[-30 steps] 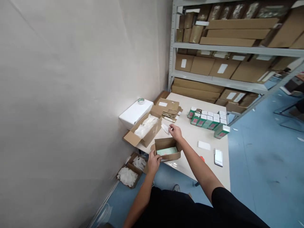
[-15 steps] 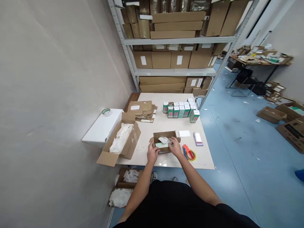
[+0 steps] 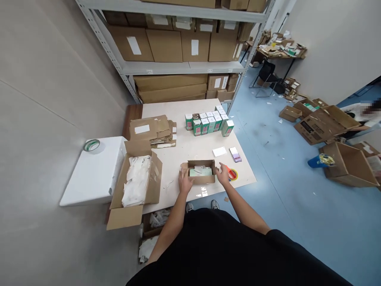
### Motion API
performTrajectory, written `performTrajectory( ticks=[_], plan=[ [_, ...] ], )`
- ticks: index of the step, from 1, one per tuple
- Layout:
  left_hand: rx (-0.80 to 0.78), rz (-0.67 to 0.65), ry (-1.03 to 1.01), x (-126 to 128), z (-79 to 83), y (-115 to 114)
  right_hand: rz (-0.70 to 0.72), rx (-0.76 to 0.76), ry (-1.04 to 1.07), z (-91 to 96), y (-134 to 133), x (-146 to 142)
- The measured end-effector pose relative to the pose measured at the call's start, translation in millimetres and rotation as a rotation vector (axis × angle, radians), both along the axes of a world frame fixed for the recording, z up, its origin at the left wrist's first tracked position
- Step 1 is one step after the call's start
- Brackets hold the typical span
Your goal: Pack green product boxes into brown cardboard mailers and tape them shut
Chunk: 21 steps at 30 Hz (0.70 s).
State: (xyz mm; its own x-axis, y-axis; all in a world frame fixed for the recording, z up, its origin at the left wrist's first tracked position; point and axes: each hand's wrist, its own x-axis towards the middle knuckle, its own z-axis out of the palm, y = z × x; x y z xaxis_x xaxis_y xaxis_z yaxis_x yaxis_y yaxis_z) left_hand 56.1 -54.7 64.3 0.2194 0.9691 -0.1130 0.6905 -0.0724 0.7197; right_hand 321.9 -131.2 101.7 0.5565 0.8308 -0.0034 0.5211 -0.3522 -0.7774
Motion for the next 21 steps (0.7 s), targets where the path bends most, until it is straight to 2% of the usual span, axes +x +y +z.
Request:
performTrajectory(
  ticks=[3,5,7,9,12,14,17,21],
  plan=[
    [-0.218,0.274,-0.093,-20.6,-6.3,11.2,-0.117,-0.067,0.083,-20.6,-9.2,3.1],
    [-0.4,0.287,-0.186,-26.9,-8.7,18.5,-0.12,-0.109,0.124,-30.2,-13.2,1.8],
    [-0.427,0.168,-0.265,-24.3,-9.5,21.7,-0.101,-0.147,0.144,-35.2,-15.2,-2.5],
    [-0.322,-0.002,-0.281,-15.1,-9.5,20.3,-0.073,-0.17,0.153,-35.8,-15.5,-8.2],
    [-0.228,-0.262,-0.151,-1.2,-10.8,14.9,0.015,-0.187,0.156,-32.5,-14.1,-15.4],
    [-0.232,-0.37,-0.031,2.7,-13.7,12.9,0.096,-0.211,0.158,-29.9,-12.3,-18.3],
    [-0.234,-0.415,0.07,1.8,-18.9,13.7,0.23,-0.242,0.133,-26.6,-8.6,-21.1],
    [-0.256,-0.381,0.031,-1.5,-18.8,20.4,0.363,-0.336,0.061,-21.5,-3.3,-19.7]
  ],
)
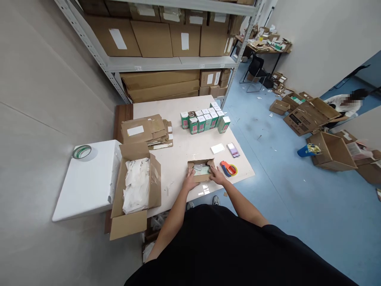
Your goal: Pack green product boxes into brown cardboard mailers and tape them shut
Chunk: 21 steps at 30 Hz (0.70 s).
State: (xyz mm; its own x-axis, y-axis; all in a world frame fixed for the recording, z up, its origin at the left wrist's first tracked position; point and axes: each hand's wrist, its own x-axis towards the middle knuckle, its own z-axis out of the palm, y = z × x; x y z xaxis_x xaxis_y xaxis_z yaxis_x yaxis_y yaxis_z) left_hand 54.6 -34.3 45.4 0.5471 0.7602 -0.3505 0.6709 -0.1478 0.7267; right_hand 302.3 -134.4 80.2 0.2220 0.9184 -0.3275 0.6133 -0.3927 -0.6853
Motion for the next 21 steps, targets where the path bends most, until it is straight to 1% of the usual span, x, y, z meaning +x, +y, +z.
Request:
performTrajectory(
  ticks=[3,6,8,9,10,12,14,16,18,19,20,21],
  plan=[
    [-0.049,0.052,-0.03,-1.7,7.5,9.3,-0.01,0.011,0.056,3.3,-0.1,8.8],
    [-0.078,0.157,-0.048,-1.1,17.8,16.7,-0.052,0.039,0.227,1.6,-3.5,19.0],
    [-0.024,0.244,-0.052,2.2,24.1,16.6,-0.1,0.078,0.309,-2.7,-3.9,21.6],
    [0.026,0.283,-0.039,5.0,26.7,14.8,-0.146,0.106,0.317,-5.2,-2.9,21.2],
    [0.081,0.314,-0.015,8.3,28.9,11.9,-0.208,0.132,0.298,-7.6,-1.0,19.9],
    [0.177,0.345,0.049,16.0,32.3,4.4,-0.345,0.145,0.189,-11.7,4.4,15.6],
    [0.235,0.353,0.117,23.8,34.9,-3.2,-0.428,0.089,0.041,-14.2,9.8,11.9],
    [0.287,0.383,0.184,30.4,37.8,-8.0,-0.447,0.004,-0.07,-15.5,13.5,10.6],
    [0.362,0.425,0.242,35.3,41.7,-8.3,-0.448,-0.061,-0.118,-15.9,15.4,12.1],
    [0.409,0.421,0.259,37.3,44.3,-6.7,-0.45,-0.078,-0.126,-15.9,16.0,13.7],
    [0.456,0.385,0.267,39.1,47.0,-4.0,-0.451,-0.085,-0.129,-15.6,16.7,15.5],
    [0.498,0.318,0.266,40.8,49.8,-0.6,-0.451,-0.085,-0.13,-15.2,17.3,17.4]
  ],
)
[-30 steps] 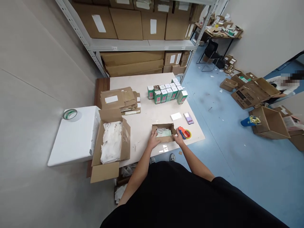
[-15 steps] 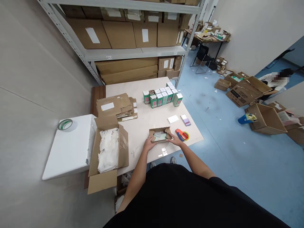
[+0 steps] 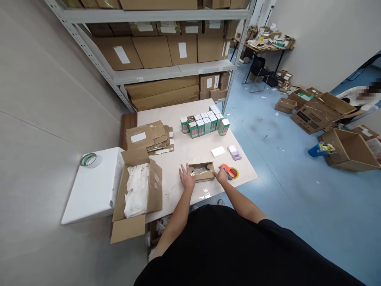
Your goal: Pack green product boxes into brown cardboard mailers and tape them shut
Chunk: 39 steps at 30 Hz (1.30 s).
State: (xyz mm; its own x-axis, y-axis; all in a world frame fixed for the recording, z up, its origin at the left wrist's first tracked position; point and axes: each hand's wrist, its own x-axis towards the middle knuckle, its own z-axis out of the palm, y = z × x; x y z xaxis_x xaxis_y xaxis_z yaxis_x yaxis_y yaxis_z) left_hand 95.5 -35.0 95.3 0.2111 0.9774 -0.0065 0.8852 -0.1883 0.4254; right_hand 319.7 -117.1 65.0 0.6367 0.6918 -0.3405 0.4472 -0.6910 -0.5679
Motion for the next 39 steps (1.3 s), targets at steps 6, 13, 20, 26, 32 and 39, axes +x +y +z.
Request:
performTrajectory(
  ticks=[6,13,20,26,32,39],
  plan=[
    [-0.056,-0.298,0.113,5.2,5.5,16.5,0.075,0.016,0.009,5.7,4.0,4.3],
    [-0.171,-0.361,0.228,-1.3,-13.6,4.9,0.215,0.216,0.025,22.0,6.2,20.9],
    [-0.244,-0.417,0.359,2.4,-21.8,11.3,0.176,0.208,0.025,41.3,-3.6,89.1],
    [-0.239,-0.385,0.364,10.7,-29.5,7.5,0.094,0.049,0.045,18.7,-29.8,129.3],
    [-0.282,-0.308,0.396,23.7,-32.6,2.9,0.262,-0.045,0.148,-30.5,-45.5,127.1],
    [-0.381,-0.294,0.441,27.2,-29.1,15.0,0.209,-0.12,0.153,-69.5,-43.1,105.4]
  ],
)
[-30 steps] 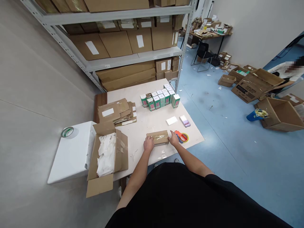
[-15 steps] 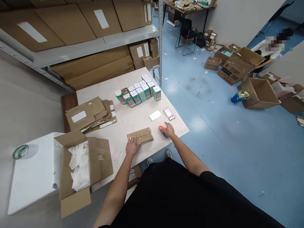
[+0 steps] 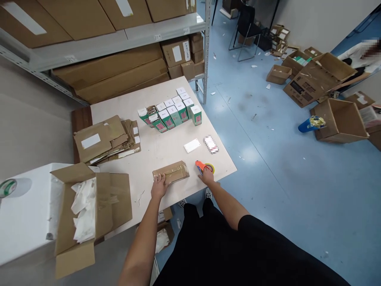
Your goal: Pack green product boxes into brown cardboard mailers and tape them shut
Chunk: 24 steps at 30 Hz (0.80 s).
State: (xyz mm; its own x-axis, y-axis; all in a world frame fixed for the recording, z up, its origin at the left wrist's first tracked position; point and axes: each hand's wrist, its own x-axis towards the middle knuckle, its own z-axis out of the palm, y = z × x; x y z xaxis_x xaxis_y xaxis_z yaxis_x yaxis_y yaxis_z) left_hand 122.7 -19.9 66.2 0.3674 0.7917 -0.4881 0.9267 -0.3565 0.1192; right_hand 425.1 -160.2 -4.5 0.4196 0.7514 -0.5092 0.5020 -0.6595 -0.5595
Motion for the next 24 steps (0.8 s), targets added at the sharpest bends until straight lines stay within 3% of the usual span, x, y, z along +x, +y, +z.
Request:
performTrajectory(
  ticks=[5,11,14,18,21,24],
  plan=[
    [-0.017,0.023,0.008,2.3,-0.4,-1.1,-0.088,-0.123,-0.008,10.3,23.5,3.8],
    [-0.042,0.05,0.0,5.9,0.8,-2.6,-0.09,0.11,-0.004,59.8,30.0,10.8],
    [-0.033,0.057,-0.021,7.2,-0.3,-3.5,-0.05,0.324,0.093,90.1,37.4,-9.0],
    [-0.022,0.102,-0.067,12.4,0.9,-7.6,-0.067,0.572,0.37,119.2,55.9,-47.5],
    [-0.054,0.159,-0.123,16.7,6.5,-13.3,-0.032,0.552,0.588,124.4,64.3,-71.7],
    [-0.05,0.173,-0.22,14.2,12.5,-18.8,-0.007,0.456,0.648,118.3,61.5,-86.4]
  ],
)
